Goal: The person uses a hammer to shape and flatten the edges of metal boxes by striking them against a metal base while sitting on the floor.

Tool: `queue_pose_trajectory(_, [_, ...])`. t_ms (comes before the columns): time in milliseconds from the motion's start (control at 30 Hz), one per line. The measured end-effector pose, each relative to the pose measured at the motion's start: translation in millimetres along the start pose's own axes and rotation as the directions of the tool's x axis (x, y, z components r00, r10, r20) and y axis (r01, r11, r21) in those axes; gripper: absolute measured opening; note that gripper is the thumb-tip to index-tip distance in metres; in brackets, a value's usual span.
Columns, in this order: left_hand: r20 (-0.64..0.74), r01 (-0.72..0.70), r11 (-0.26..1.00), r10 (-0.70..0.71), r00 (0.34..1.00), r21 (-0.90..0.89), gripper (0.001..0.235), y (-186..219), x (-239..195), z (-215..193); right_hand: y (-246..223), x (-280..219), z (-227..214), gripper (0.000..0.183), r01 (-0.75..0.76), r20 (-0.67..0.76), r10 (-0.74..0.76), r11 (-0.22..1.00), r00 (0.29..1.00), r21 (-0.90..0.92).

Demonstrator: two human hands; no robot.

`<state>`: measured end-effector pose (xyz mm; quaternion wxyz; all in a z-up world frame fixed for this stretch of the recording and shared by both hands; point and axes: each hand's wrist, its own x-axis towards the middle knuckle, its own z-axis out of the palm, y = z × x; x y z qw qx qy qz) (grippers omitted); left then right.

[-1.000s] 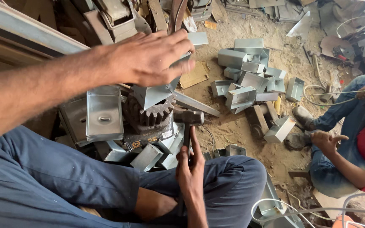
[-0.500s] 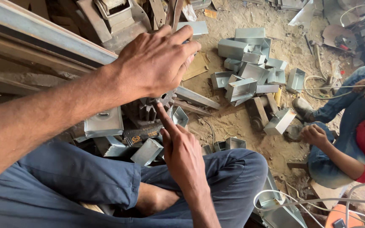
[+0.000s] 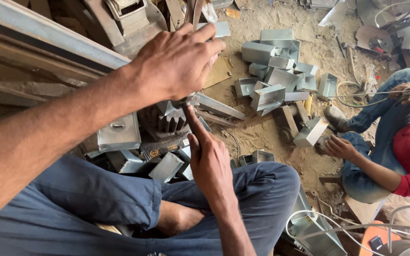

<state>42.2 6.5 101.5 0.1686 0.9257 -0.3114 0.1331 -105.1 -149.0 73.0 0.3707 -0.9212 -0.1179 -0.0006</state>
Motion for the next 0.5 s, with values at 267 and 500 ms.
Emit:
queue_pose_trajectory(267, [-0.004,-0.001,1.0,0.001,1.0,-0.014,0.029,-3.0,1.5,3.1,-0.9,6.9,-2.6,0.055,-0.074,0.024,0.075,0.996,0.997,-0.054])
queue_pose_trajectory(500, [-0.069,-0.028,0.999,0.03,0.997,0.04,0.029,-3.4,-1.2,3.6,2.7,7.4,-0.5,0.056,0.016,-0.063,-0.017,1.0,0.998,-0.023])
